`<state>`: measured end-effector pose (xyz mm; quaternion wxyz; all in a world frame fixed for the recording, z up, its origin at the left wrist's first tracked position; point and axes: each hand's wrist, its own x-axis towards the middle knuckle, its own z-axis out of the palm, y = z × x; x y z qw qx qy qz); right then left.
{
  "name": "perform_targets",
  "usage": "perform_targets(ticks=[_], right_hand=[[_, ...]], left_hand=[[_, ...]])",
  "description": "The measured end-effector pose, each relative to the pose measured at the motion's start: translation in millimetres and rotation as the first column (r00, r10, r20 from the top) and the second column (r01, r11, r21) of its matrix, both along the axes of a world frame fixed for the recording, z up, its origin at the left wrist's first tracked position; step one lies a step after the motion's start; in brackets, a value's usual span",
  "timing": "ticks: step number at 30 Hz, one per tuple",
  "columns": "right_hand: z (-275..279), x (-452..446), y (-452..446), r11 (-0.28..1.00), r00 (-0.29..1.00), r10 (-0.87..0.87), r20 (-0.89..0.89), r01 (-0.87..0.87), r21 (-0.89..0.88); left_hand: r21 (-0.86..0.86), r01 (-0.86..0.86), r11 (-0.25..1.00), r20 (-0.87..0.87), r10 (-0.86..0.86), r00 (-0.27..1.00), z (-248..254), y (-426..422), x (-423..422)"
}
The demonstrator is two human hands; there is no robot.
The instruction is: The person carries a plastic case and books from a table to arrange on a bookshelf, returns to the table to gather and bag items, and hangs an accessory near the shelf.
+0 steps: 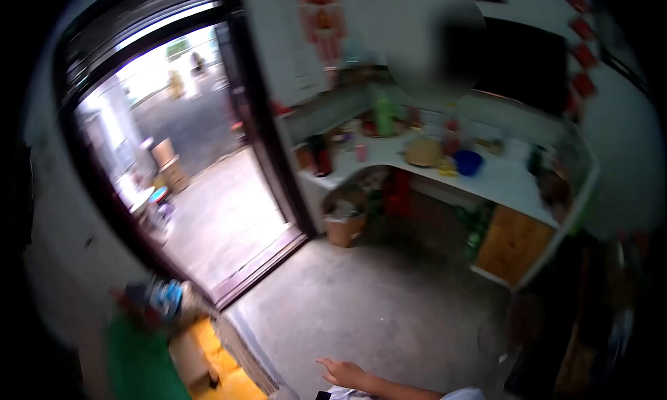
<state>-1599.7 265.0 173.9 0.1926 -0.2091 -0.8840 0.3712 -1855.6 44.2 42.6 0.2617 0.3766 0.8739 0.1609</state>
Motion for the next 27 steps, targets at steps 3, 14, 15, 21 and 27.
perform_targets(ticks=[3,14,15,21,27], right_hand=[[3,22,14,0.947,0.957,-0.29,0.018,0.284,0.149],[29,210,-160,-0.041,-0.029,-0.998,-0.049,0.961,0.272],[25,229,-198,-0.135,-0.127,-0.991,-0.05,0.952,0.274],[33,289,-405,-0.571,-0.609,-0.792,0.035,0.761,0.309],[20,305,-547,-0.861,-0.875,-0.484,0.019,0.479,0.172]], left_hand=[[0.067,0.552,0.831,-0.266,-0.518,0.813,75,180,-17],[0.147,0.652,-0.744,-0.278,-0.664,-0.694,195,225,407],[0.165,0.568,-0.807,-0.261,-0.591,-0.764,195,191,440],[0.26,0.169,-0.951,-0.195,-0.223,-0.955,173,-6,578],[0.326,-0.129,-0.936,0.11,0.174,-0.979,174,-169,662]])
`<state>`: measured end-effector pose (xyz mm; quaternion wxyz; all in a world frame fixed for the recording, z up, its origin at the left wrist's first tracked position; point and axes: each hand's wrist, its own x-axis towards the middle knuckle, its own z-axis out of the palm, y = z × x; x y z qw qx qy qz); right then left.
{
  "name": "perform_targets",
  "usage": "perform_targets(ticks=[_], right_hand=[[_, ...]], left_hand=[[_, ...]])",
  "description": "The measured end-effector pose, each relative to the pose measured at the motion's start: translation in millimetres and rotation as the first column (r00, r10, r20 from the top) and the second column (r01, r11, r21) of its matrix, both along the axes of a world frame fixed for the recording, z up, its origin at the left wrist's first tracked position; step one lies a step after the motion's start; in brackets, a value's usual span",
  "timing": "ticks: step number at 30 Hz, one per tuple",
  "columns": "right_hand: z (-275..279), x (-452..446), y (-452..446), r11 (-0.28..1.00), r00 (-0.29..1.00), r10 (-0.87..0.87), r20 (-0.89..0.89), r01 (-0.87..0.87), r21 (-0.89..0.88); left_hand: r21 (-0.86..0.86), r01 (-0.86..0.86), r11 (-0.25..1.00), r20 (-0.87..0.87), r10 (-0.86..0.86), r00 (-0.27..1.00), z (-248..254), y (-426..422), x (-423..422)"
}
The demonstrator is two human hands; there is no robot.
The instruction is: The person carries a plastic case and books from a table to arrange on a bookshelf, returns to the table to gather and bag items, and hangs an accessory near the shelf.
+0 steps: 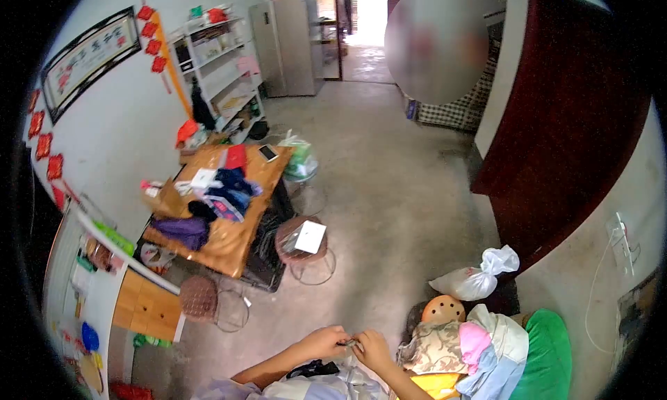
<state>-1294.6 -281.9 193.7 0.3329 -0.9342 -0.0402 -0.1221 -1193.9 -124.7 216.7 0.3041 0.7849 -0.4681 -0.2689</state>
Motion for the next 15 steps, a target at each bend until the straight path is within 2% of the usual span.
perform_targets(ticks=[2,6,7,10,12,14,15], right_hand=[[-6,17,-43,0.995,0.995,-0.092,0.04,0.091,0.038],[-27,86,-132,0.975,0.974,-0.209,0.087,0.2,0.095],[-28,111,-156,0.97,0.969,-0.225,0.107,0.213,0.113],[-4,167,-228,0.935,0.951,-0.306,0.051,0.291,0.204],[2,202,-271,0.898,0.932,-0.36,0.042,0.335,0.285],[11,236,-309,0.881,0.93,-0.366,0.007,0.344,0.325],[14,254,-328,0.894,0.937,-0.349,0.021,0.326,0.307]], left_hand=[[-0.061,0.117,0.991,0.009,-0.116,0.993,-8,-49,30],[-0.191,0.186,0.964,0.098,-0.169,0.981,-20,-147,119],[-0.122,0.172,0.977,0.105,-0.16,0.982,-24,-174,143],[-0.315,0.129,0.94,0.163,-0.081,0.983,-15,-258,208],[-0.318,0.228,0.921,0.153,-0.187,0.97,-9,-306,247],[-0.247,0.31,0.918,0.153,-0.279,0.948,-4,-346,284],[-0.29,0.295,0.91,0.127,-0.269,0.955,-2,-365,301]])
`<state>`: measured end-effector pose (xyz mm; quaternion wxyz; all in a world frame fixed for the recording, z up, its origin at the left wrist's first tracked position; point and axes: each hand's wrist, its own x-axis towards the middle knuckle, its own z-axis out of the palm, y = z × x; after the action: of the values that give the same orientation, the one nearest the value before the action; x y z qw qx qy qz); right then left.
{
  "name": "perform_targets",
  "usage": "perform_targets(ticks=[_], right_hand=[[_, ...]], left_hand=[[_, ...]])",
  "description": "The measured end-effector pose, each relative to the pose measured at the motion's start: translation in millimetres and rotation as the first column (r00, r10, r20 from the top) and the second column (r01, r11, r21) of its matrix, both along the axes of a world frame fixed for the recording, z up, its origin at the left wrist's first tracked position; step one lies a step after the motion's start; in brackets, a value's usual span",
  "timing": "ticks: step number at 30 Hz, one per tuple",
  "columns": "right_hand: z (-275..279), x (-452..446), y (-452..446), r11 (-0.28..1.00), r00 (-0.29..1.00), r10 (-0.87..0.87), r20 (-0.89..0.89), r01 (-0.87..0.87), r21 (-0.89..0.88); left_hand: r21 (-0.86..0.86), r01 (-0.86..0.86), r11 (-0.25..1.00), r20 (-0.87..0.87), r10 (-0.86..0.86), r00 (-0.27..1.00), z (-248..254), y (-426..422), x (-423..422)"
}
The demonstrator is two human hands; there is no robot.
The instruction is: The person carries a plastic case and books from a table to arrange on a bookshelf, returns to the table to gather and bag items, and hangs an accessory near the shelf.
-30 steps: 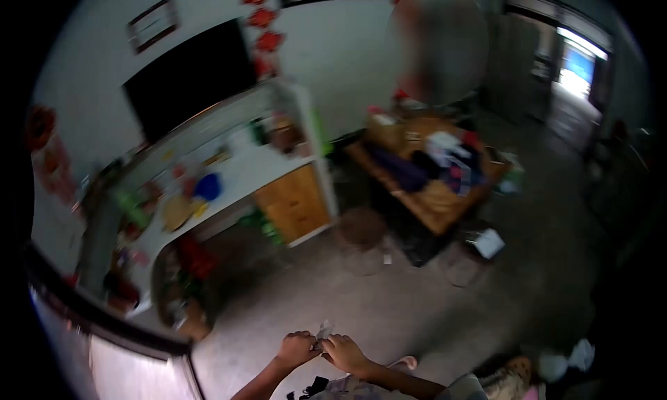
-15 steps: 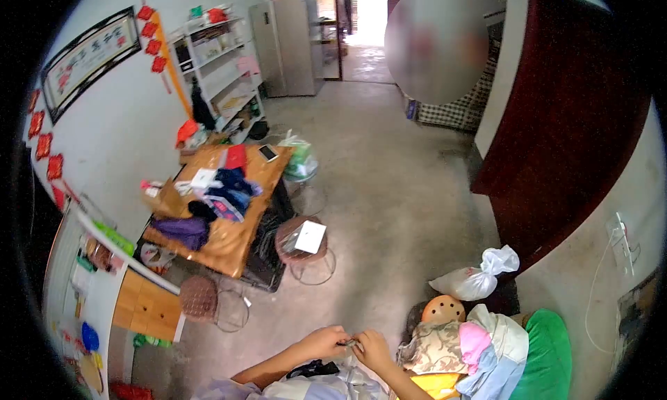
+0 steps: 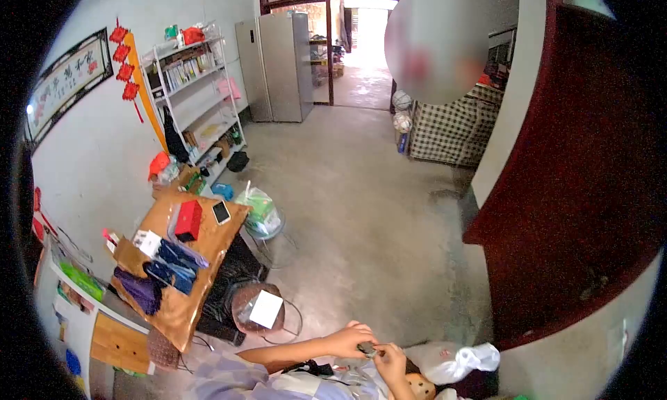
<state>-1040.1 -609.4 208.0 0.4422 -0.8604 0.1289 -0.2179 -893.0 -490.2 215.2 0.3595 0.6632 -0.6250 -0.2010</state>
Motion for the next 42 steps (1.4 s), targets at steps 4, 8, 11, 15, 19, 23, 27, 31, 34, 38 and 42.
perform_targets(ticks=[4,8,11,15,19,23,27,31,34,38,42], right_hand=[[3,100,-64,0.989,0.983,0.137,0.118,-0.129,-0.072],[-46,226,-134,0.945,0.948,0.292,0.125,-0.306,0.115],[-30,336,-191,0.862,0.853,0.497,0.159,-0.507,0.021],[-37,470,-229,0.743,0.777,0.62,0.106,-0.625,0.238],[-107,595,-257,0.561,0.582,0.804,-0.123,-0.671,0.486],[-177,734,-298,0.517,0.355,0.645,-0.676,-0.855,0.044],[-289,826,-404,0.603,0.431,0.419,-0.799,-0.79,-0.111],[-287,902,-407,0.872,0.534,0.364,-0.763,-0.484,0.077],[-274,987,-353,0.908,0.475,0.284,-0.833,-0.411,0.076],[-285,1133,-273,0.875,0.453,0.307,-0.837,-0.48,0.062],[-286,1302,-211,0.793,0.447,0.333,-0.83,-0.609,-0.01]], left_hand=[[-0.095,-0.024,0.995,0.042,0.028,0.999,5,-58,96],[-0.167,-0.229,0.959,0.225,0.263,0.938,-30,-85,219],[-0.24,-0.634,0.735,0.088,0.667,0.74,-25,-76,282],[-0.211,-0.91,0.356,0.015,0.932,0.361,-45,-53,331],[-0.183,-0.981,0.068,-0.053,0.996,0.078,-66,-32,375],[-0.162,-0.984,-0.071,-0.014,0.997,-0.069,-72,1,469],[-0.092,-0.996,0.009,0.094,0.996,0.0,-26,47,607],[-0.23,-0.971,-0.06,0.132,0.987,-0.092,5,105,746],[-0.107,-0.971,-0.212,-0.108,0.974,-0.201,25,146,832],[-0.136,-0.9,-0.415,-0.165,0.905,-0.392,6,206,946],[-0.071,-0.801,-0.595,-0.012,0.803,-0.595,-44,262,1026]])
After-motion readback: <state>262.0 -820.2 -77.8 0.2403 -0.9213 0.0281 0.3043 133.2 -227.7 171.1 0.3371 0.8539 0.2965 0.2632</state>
